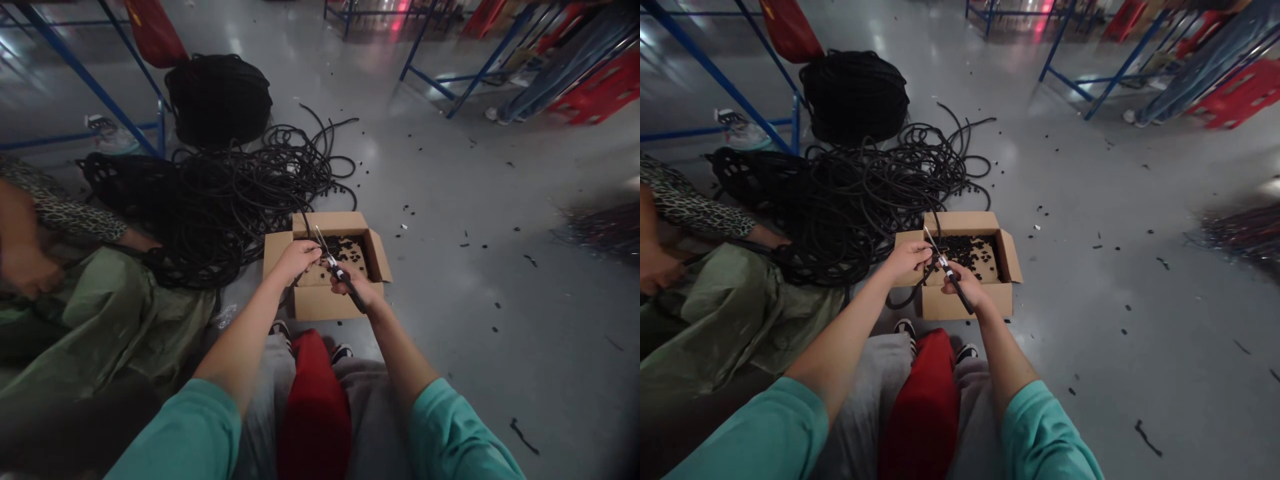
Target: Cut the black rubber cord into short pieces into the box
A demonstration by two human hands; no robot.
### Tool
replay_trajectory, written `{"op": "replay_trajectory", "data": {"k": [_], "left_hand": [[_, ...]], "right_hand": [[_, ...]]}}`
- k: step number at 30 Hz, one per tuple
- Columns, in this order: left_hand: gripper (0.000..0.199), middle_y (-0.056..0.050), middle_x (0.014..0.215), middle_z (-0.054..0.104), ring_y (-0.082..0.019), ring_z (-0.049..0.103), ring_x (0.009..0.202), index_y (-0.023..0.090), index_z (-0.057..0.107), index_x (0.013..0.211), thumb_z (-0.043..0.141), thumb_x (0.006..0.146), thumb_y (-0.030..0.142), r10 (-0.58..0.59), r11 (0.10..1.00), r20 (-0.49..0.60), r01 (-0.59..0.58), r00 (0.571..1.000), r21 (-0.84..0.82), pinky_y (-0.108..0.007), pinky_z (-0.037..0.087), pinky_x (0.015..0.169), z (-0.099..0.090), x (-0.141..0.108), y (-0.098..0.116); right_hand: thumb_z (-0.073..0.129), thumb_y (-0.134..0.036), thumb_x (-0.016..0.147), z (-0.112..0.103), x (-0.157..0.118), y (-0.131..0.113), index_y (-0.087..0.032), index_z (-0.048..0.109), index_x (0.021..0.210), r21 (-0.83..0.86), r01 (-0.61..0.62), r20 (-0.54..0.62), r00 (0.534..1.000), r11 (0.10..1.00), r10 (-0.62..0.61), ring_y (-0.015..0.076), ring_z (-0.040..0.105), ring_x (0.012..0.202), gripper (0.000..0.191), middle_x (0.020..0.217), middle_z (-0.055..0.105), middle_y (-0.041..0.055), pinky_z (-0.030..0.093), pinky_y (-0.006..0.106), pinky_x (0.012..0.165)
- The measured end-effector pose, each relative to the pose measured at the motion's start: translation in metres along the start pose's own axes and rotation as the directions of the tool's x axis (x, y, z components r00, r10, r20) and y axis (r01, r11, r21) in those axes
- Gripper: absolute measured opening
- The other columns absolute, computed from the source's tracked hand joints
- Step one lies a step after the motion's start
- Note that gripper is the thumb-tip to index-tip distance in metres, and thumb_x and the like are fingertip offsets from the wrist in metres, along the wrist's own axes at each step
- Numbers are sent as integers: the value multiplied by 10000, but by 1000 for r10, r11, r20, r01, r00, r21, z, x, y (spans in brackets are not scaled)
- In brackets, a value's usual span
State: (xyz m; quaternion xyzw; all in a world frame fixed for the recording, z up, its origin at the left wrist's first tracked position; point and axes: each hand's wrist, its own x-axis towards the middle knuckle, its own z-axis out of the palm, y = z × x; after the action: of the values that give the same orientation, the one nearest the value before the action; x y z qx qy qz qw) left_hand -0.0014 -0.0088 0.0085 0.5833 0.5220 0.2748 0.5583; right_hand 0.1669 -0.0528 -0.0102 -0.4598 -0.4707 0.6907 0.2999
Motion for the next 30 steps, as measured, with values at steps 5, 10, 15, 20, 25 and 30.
{"op": "replay_trajectory", "data": {"k": [5,10,15,20,25,30], "left_hand": [[188,40,482,457,-20,329,348,138,471,574,476,740,225,-61,983,33,66,998,-172,-181,228,385,-1,-4,8],[234,30,467,465,-15,304,323,137,462,580,479,765,279,-85,953,52,96,995,-288,-182,177,356,-1,-2,9],[242,12,496,501,-26,364,348,122,495,600,496,765,300,-79,938,55,92,995,-334,-178,237,369,5,0,4],[201,27,490,483,-29,359,332,127,491,616,475,771,253,-140,927,-57,111,988,-359,-177,237,354,5,5,-2],[125,34,512,480,-34,380,351,119,509,692,437,773,182,-269,868,-186,154,945,-472,-172,254,356,-3,9,-4],[74,23,571,523,-40,434,408,116,533,730,469,717,81,-312,831,-69,237,948,-504,-173,316,402,0,9,-1]], "right_hand": [[561,-157,489,2,-3,-6,-135,556,1067,-21,-1,-15,1000,1000,1,56,329,470,579,536,411,-74,249,218,460],[552,-182,499,6,-4,-7,-126,544,1080,1,-21,-65,998,1000,21,58,347,411,584,490,421,-82,248,209,407],[546,-174,522,7,-3,-4,-139,565,1046,4,27,-157,987,1000,-26,50,345,391,526,481,414,-85,250,197,389],[562,-173,525,0,0,3,-141,562,1046,20,14,-202,979,1000,-10,57,370,391,521,485,430,-81,261,200,384],[601,-208,513,-5,3,7,-128,545,1028,110,-11,-357,933,994,50,66,370,373,524,454,419,-88,264,209,377],[638,-239,511,-6,3,5,-128,521,1007,211,21,-376,925,977,62,68,381,380,521,452,444,-86,290,211,385]]}}
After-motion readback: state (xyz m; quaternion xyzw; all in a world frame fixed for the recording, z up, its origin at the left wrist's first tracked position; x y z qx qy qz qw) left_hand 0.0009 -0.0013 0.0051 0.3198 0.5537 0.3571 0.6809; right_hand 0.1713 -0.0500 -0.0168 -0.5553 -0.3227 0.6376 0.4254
